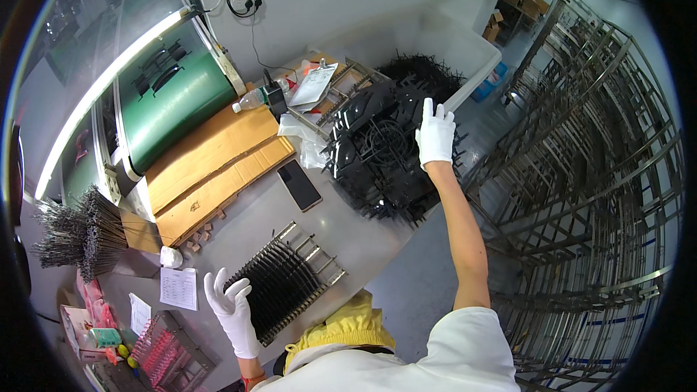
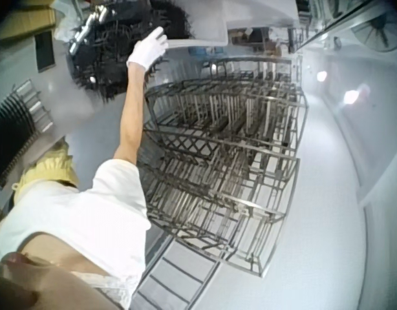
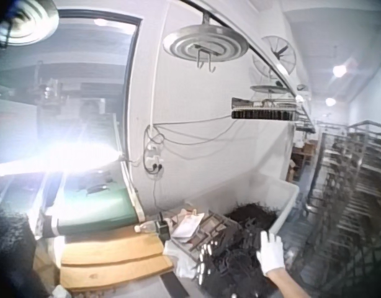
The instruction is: The person assembles black plastic hangers by inserting them into a metal rack on a workbench. They repeatedly pick up hangers, place them into slots, and occasionally move the rack or other items on the table. The person also handles red plastic hangers and places them into a separate rack.
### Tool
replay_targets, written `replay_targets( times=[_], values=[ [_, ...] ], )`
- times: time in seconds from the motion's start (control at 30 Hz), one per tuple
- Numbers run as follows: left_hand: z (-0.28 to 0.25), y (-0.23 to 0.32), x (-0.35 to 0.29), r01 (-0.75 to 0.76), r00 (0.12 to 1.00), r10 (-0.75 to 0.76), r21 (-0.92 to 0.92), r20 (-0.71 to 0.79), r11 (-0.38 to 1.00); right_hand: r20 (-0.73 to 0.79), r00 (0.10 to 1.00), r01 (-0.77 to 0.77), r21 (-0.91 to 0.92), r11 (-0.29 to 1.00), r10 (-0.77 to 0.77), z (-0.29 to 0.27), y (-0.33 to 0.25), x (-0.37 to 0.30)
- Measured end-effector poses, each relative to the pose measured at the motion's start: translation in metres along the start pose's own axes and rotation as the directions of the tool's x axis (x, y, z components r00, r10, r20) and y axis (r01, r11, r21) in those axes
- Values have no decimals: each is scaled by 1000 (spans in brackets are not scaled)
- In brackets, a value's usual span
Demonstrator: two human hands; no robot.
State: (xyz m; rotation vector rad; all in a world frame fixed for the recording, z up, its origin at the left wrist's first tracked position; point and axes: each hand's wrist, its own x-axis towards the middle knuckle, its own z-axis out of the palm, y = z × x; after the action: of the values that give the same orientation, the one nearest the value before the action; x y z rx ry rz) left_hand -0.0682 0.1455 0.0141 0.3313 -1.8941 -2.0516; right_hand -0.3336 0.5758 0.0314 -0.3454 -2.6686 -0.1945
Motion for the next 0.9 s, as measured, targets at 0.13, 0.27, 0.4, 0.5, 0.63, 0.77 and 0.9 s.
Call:
replay_targets(
  times=[0.13,0.27,0.4,0.5,0.63,0.77,0.9],
  values=[
    [5,-1,6,9,999,-9,5,39,1000,-193,979,68,-18,998,-70,-3,9,9],
    [4,-3,19,53,999,-53,-51,3,997,-72,993,-70,298,952,95,-47,-3,21],
    [28,-1,51,-22,983,43,-116,179,993,168,963,76,578,813,-209,-122,-84,-19],
    [88,11,66,-6,969,155,-607,193,794,-115,847,401,778,483,-519,-96,-152,-88],
    [78,-1,78,-252,961,270,-197,66,947,-155,860,507,372,778,-487,-99,-229,-183],
    [12,2,81,-10,997,-18,-355,-76,935,-177,740,525,756,392,-649,-75,-193,-167],
    [-16,-2,77,-16,993,106,-831,52,556,301,396,63,933,353,-867,7,-157,-199]
  ],
)
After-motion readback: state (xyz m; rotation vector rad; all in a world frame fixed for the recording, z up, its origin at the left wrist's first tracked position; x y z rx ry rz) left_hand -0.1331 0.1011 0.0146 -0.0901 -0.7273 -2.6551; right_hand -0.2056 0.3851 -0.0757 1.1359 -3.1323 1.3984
